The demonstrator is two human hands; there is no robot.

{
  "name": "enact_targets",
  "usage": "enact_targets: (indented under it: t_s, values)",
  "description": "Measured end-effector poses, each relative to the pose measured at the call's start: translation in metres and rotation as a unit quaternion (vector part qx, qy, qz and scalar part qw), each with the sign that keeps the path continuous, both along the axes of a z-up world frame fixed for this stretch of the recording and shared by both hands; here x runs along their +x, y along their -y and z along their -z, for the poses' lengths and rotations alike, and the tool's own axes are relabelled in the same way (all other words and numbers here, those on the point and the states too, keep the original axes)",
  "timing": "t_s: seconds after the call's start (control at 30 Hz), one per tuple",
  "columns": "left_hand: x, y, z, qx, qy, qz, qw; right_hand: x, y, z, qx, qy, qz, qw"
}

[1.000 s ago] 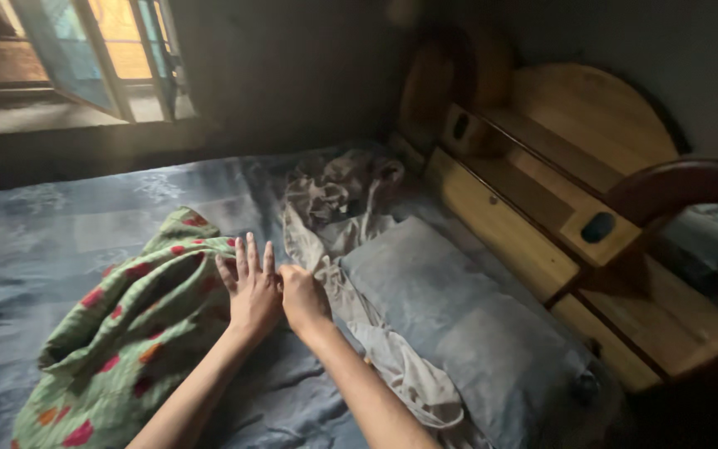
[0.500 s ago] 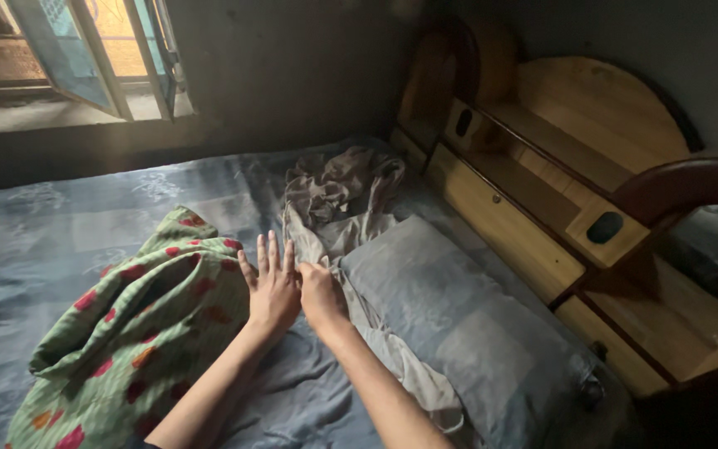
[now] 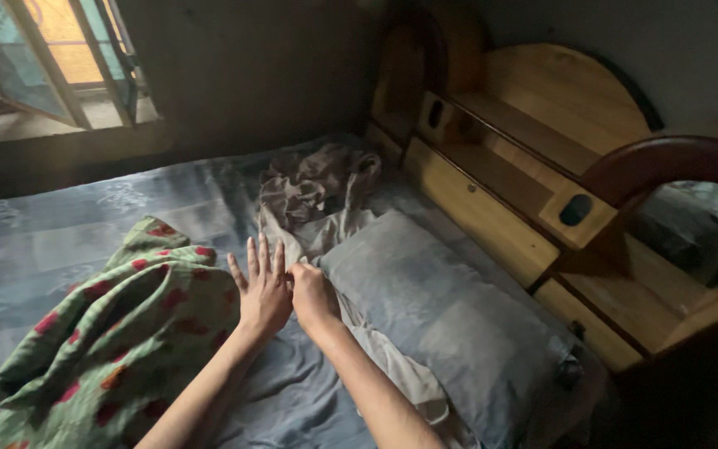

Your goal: The person wipes the wooden headboard of a bed with a white cloth. They move along the curved top and side panels, rubbing the surface repeatedly. The camera remains in a first-person view focused on the hands and headboard throughout.

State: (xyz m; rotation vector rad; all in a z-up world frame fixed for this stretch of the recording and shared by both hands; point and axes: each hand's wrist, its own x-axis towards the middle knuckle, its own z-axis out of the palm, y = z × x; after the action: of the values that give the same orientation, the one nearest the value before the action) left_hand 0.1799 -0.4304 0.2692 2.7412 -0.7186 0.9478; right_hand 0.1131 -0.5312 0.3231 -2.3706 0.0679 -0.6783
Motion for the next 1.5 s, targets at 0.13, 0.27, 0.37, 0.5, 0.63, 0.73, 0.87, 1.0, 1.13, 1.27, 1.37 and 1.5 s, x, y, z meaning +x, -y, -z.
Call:
enact_targets:
  t_s: [0.13, 0.27, 0.37, 0.5, 0.63, 0.73, 0.87, 1.0, 1.13, 1.27, 1.37, 1.5]
  values:
    - [-0.002, 0.006, 0.001, -0.009, -0.022, 0.011, 1.0, -0.004, 0.007, 0.005, 0.001, -0.035, 0.017, 0.999]
    - [-0.004, 0.009, 0.004, -0.022, -0.019, 0.024, 0.999, -0.003, 0.013, 0.014, 0.003, -0.004, 0.012, 1.0]
    - [-0.005, 0.01, 0.005, -0.003, -0.038, 0.016, 0.999, -0.001, 0.015, 0.017, -0.004, 0.008, 0.017, 1.0]
    - [-0.007, 0.011, 0.012, -0.027, 0.005, 0.038, 0.999, -0.002, 0.014, 0.018, -0.005, -0.029, 0.03, 0.999]
    - [-0.009, 0.015, 0.017, 0.018, 0.012, 0.014, 1.0, -0.006, 0.015, 0.016, 0.007, -0.012, 0.023, 1.0]
    - [-0.013, 0.022, 0.016, -0.04, -0.017, 0.054, 0.998, -0.014, 0.021, 0.015, -0.011, -0.022, 0.035, 0.999]
    - [-0.019, 0.028, 0.01, -0.015, -0.052, 0.042, 0.998, -0.022, 0.028, 0.015, 0.002, -0.039, 0.041, 0.998]
    - [-0.023, 0.036, 0.004, -0.004, -0.072, 0.052, 0.996, -0.025, 0.036, 0.011, -0.01, -0.01, 0.042, 0.999]
    - [-0.023, 0.046, 0.001, -0.055, -0.03, 0.09, 0.994, -0.029, 0.046, 0.009, -0.005, -0.016, 0.055, 0.998]
    - [-0.026, 0.058, 0.002, -0.042, -0.021, 0.085, 0.995, -0.032, 0.057, 0.007, -0.013, -0.018, 0.062, 0.998]
    - [-0.027, 0.066, 0.001, -0.07, -0.011, 0.105, 0.992, -0.033, 0.064, 0.003, -0.01, -0.009, 0.059, 0.998]
    - [-0.027, 0.074, 0.0, -0.046, -0.031, 0.097, 0.994, -0.036, 0.069, 0.0, -0.008, 0.025, 0.05, 0.998]
